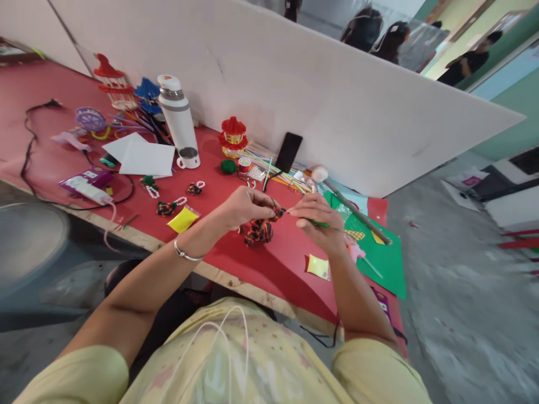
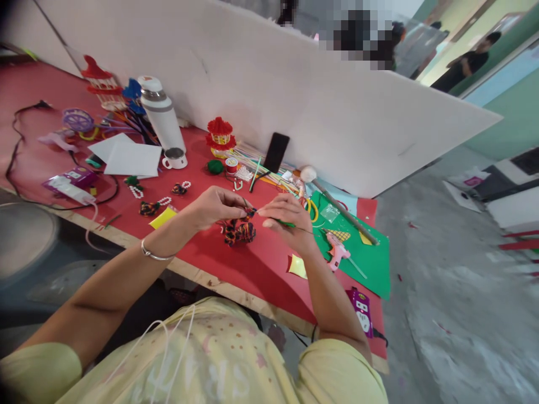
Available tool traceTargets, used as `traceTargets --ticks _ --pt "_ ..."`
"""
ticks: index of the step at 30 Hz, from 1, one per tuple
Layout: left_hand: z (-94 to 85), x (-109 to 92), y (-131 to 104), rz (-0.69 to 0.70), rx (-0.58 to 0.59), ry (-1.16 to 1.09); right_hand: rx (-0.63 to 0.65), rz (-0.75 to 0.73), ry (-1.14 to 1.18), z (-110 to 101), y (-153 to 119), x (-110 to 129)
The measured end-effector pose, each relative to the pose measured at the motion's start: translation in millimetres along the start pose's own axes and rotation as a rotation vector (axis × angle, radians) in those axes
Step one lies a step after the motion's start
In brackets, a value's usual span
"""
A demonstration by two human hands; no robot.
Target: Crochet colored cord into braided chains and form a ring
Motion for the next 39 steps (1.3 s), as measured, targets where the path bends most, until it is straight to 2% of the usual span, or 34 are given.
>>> traceTargets --ticks 3,6,10,13,18,24,27,30,34,36,39 --pt "-1.1 -4.5 2.3 0.065 0.016 0.151 0.146 0.017 -0.017 -4.4 11.0 9.0" --pt "1.1 -8.9 2.0 0.089 0.051 0.215 0.153 0.146 0.149 -5.9 12.2 2.3" --pt "6.0 -8.8 0.4 0.093 0.075 0.1 -0.037 0.34 0.491 8.2 -3.5 -22.5" --pt "10.0 2.4 1.6 0.085 0.059 -0.07 -0.235 0.361 0.547 25.8 -18.8 -31.2" --pt "15.5 19.1 2.4 0.068 0.03 -0.234 -0.45 0.26 0.363 37.9 -31.7 -20.9" --pt "16.5 13.9 -2.3 0.098 -0.123 -0.373 -0.552 0.245 0.227 36.9 -33.7 -12.6" --pt "18.3 18.5 -2.0 0.106 -0.148 -0.424 -0.554 0.266 0.217 38.8 -34.8 -11.7" --pt "14.7 23.6 -0.8 0.164 -0.2 -0.361 -0.505 0.27 0.123 38.9 -36.2 -9.6" --pt "12.3 21.3 -5.0 0.258 -0.299 -0.157 -0.421 0.117 -0.267 42.7 -39.8 4.5" --pt "16.3 20.2 -7.8 0.232 -0.278 -0.236 -0.454 0.037 -0.426 46.3 -43.5 11.4" --pt "23.1 20.4 -10.4 0.097 -0.158 -0.482 -0.526 -0.033 -0.417 48.1 -45.3 13.4"
Point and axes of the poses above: each hand's wrist, its own y-axis towards the middle knuckle, its own z-axis out of the palm, x = y × z, the point moved 6 cm from there along y, towards the middle knuckle, and after that the axes turned 1 degree about -x, right-handed, at the moved point
